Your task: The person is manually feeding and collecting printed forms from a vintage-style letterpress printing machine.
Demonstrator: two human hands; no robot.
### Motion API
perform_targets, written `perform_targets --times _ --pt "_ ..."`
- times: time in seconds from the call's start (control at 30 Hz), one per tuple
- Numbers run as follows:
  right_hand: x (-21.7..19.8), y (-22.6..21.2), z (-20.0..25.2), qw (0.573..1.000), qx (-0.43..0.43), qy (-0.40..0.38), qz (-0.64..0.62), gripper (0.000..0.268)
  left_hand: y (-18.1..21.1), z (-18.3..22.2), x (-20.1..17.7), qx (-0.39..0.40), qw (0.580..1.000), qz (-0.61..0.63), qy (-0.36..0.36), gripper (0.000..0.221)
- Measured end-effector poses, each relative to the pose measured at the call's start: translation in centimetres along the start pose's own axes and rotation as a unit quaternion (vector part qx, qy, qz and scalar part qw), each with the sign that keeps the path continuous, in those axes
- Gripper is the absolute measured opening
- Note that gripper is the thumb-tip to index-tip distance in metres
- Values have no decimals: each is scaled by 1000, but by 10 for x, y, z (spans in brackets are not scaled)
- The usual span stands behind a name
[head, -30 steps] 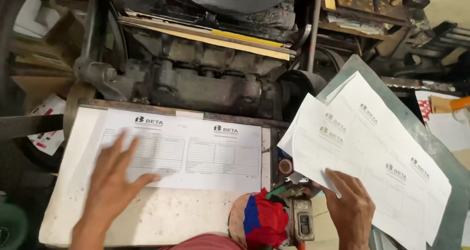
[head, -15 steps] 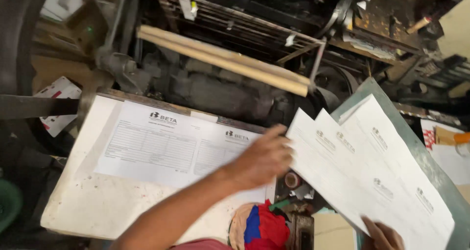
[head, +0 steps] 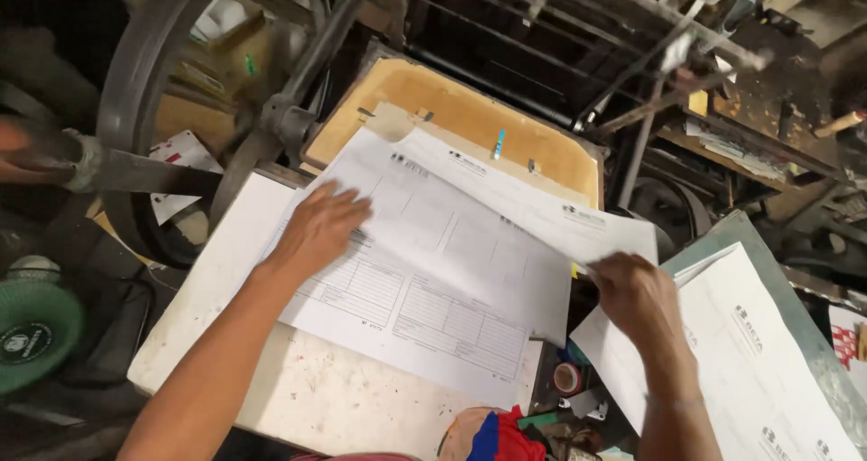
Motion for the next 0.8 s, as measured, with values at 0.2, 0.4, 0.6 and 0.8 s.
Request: perform_targets --times 0.2,0.4,0.6,0.8 --pt "91 9 -93 991 5 -135 3 17 42 110 -64 -103 993 34 43 56" --pt "76 -46 -102 985 -63 -162 6 42 47 137 -94 -226 969 -97 36 92" --pt "-16 -81 31 983 -63 -34 -171 50 35 157 -69 -287 958 4 13 90" --pt "-30 -36 166 983 99 131 83 56 27 165 -58 -363 930 62 4 83"
Point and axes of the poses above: each hand's wrist, its own z-axis away from the middle knuckle, its own x-axis out of the palm, y = z × x, the point moved 6 cm from there along -z, towards the middle knuckle, and after that the axes turned 4 degrees about x, right-handed, at the moved point
